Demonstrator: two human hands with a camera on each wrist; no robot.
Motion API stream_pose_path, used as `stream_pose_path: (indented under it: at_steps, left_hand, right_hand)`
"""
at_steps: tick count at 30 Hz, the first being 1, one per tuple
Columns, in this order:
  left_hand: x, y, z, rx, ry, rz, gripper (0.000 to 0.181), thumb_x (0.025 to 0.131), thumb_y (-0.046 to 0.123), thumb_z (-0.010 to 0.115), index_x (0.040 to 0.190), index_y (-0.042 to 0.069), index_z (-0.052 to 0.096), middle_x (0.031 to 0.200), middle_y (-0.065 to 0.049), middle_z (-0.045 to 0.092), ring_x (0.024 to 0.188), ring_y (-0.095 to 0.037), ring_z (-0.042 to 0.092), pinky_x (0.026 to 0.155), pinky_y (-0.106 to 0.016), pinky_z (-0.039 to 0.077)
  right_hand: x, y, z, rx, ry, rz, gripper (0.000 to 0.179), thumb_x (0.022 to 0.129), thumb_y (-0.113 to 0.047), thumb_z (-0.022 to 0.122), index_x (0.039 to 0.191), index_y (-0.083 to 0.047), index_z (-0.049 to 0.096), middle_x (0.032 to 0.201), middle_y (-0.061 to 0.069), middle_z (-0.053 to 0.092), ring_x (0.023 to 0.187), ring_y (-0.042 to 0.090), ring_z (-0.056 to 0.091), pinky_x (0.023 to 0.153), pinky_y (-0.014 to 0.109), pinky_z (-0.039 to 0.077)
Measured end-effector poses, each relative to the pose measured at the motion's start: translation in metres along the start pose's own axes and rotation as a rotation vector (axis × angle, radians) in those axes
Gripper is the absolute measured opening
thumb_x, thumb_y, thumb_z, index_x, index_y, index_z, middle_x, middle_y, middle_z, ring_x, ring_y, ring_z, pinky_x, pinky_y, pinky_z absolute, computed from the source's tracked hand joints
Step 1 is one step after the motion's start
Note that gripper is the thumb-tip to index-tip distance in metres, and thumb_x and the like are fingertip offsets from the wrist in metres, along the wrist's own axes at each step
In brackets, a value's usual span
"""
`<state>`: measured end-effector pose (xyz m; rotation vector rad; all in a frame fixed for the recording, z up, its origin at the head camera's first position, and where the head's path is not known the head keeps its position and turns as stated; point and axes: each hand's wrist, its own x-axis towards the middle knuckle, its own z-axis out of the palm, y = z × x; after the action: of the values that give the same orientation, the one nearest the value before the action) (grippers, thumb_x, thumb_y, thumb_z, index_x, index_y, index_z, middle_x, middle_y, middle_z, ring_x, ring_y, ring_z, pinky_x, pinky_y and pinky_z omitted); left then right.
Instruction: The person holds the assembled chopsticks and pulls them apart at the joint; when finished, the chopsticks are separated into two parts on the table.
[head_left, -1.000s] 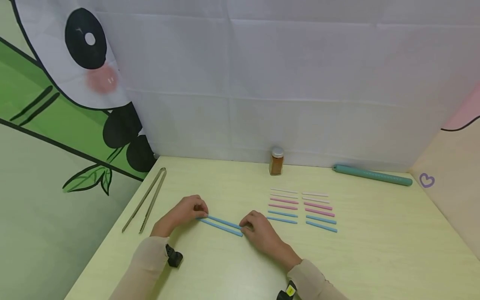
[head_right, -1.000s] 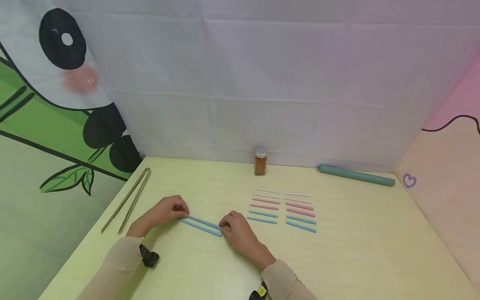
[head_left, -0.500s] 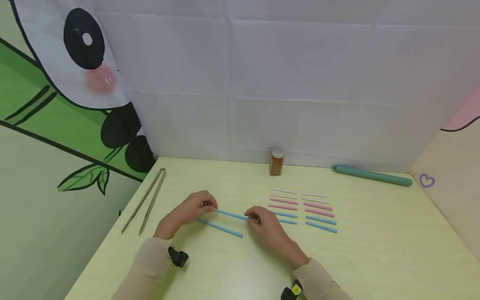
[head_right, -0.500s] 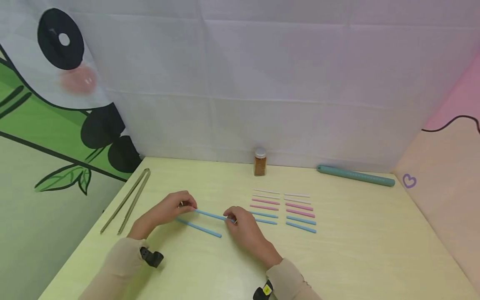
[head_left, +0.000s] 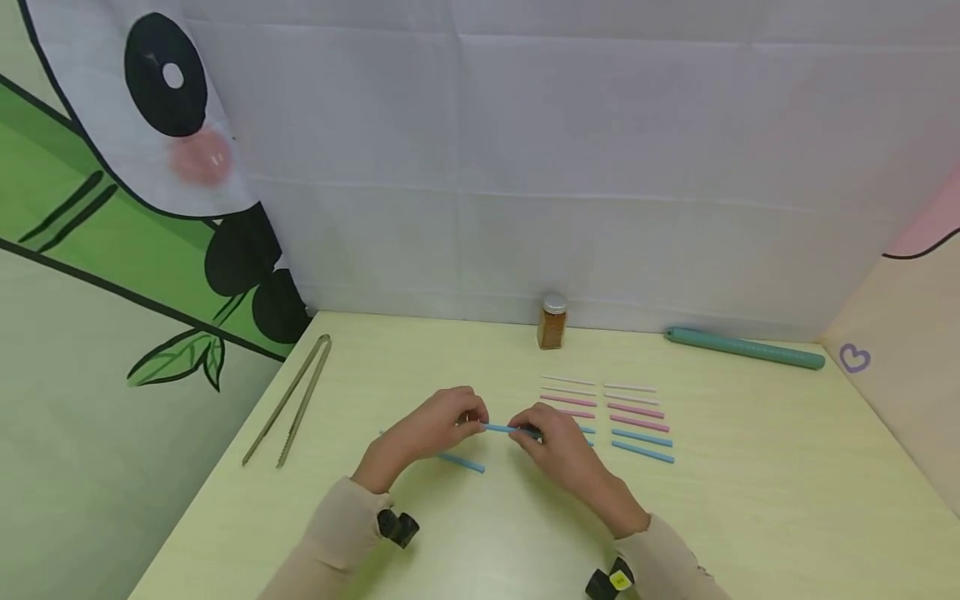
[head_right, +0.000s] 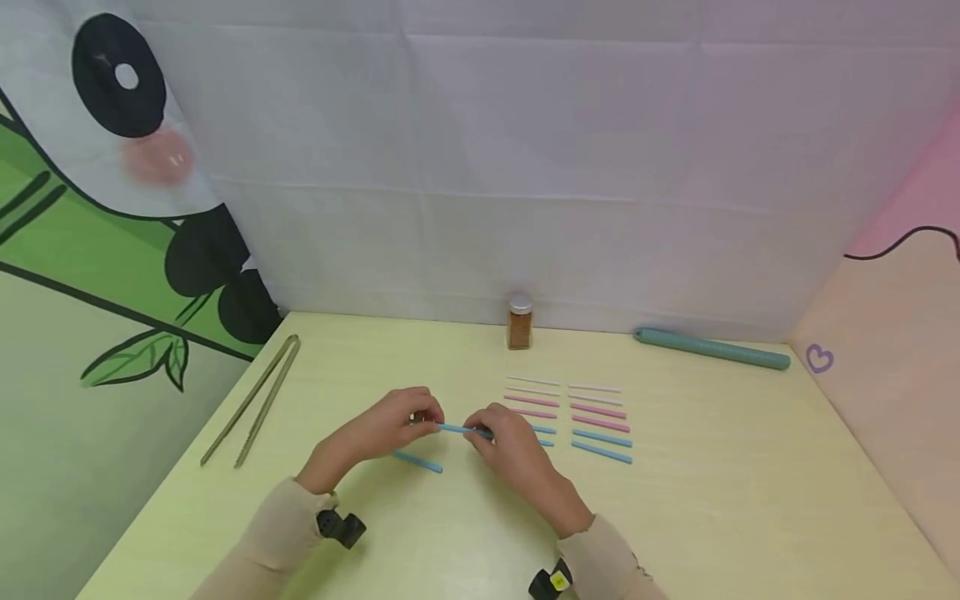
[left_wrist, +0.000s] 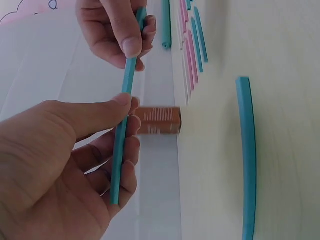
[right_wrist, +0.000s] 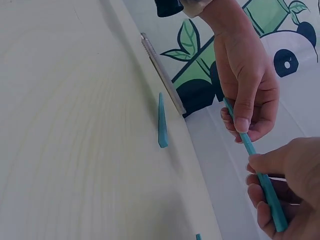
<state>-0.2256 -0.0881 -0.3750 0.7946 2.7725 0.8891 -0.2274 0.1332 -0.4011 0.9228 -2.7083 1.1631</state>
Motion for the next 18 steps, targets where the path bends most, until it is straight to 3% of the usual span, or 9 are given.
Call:
stream_pose_path:
  at_steps: [9,18]
  left_hand:
    - [0.011,0.012,0.011,0.017,0.011,0.038,0.006,0.094,0.014,0.061,0.095,0.010,0.066,0.087,0.003,0.056,0.078,-0.009,0.052,0.072,-0.023,0.046]
    - [0.018,0.016,0.019,0.039,0.054,0.055,0.007,0.094,0.016,0.062,0.093,0.010,0.066,0.088,0.004,0.057,0.077,-0.008,0.051,0.072,-0.022,0.046]
  right_hand:
    - [-0.005,0.003,-0.010,-0.019,-0.010,-0.010,0.006,0.089,-0.014,0.068,0.094,-0.011,0.070,0.087,-0.007,0.060,0.074,0.006,0.052,0.066,0.020,0.047]
    - [-0.007,0.008,-0.016,-0.056,-0.003,0.014,0.005,0.089,-0.014,0.067,0.093,-0.011,0.067,0.089,-0.005,0.060,0.075,0.007,0.052,0.067,0.021,0.048]
